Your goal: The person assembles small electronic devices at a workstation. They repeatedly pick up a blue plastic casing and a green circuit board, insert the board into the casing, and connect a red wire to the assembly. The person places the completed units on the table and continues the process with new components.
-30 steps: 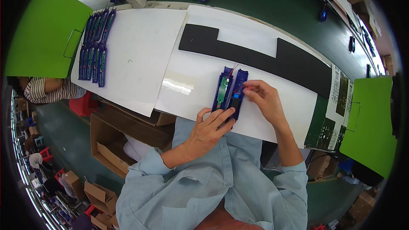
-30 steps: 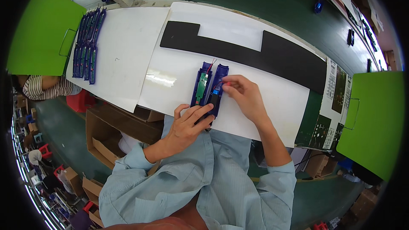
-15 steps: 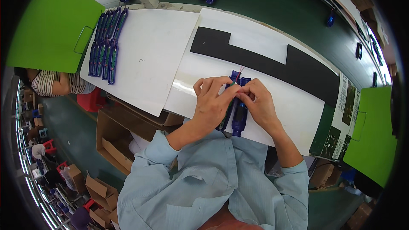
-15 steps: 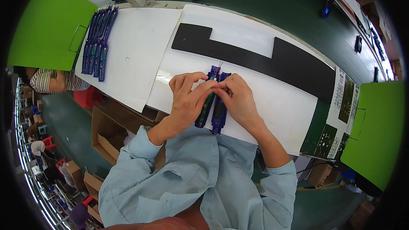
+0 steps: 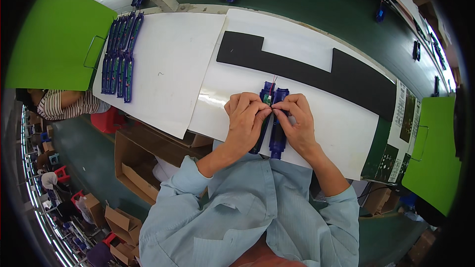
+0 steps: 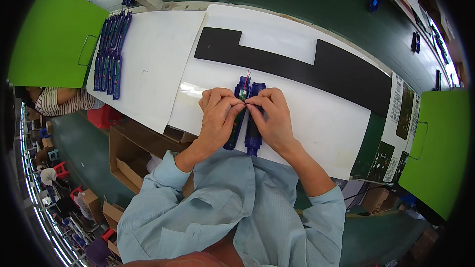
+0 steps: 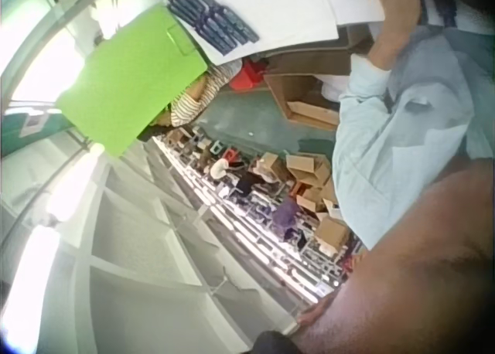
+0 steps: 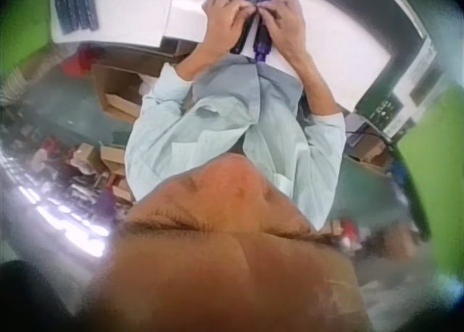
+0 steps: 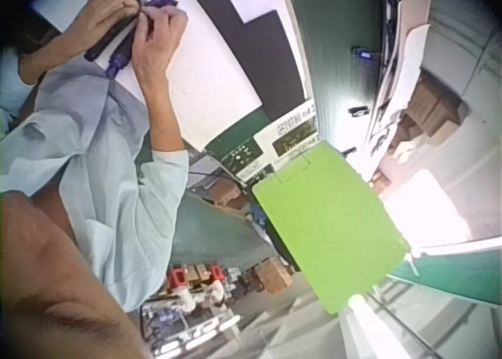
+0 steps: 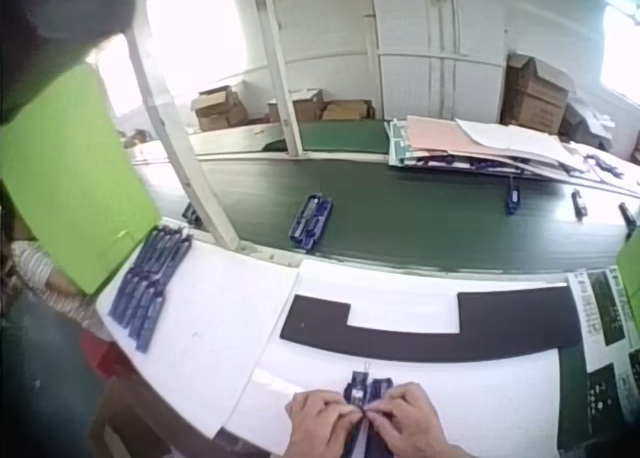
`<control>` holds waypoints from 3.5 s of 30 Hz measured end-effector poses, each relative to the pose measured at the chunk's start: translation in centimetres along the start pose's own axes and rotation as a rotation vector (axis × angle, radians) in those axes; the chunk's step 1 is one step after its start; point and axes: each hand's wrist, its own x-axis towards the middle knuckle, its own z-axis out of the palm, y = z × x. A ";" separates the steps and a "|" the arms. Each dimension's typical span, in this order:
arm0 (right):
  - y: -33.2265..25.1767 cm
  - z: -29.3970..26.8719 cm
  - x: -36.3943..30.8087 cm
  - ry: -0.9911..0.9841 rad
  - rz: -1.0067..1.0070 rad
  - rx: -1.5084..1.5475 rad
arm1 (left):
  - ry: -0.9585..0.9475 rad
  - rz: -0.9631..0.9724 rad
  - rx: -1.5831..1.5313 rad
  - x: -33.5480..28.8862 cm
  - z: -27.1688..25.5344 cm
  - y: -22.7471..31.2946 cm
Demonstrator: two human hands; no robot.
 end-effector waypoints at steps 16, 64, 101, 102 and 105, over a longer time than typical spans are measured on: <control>-1.2 -1.0 1.3 -0.339 -0.320 -0.133 | -0.126 0.115 0.262 -3.8 -2.5 1.4; -3.0 -1.1 2.2 -0.536 -0.255 -0.261 | -0.170 0.315 0.213 -9.0 -2.5 -0.3; 11.1 -11.2 23.9 -0.247 0.183 0.004 | -0.294 0.479 0.209 25.1 6.2 -3.8; 11.0 -10.7 25.7 -0.197 0.246 0.142 | -0.154 0.493 0.127 26.4 7.3 -5.3; 15.4 -11.7 29.6 0.242 -0.021 -0.464 | -0.126 0.501 0.168 25.5 6.7 -4.7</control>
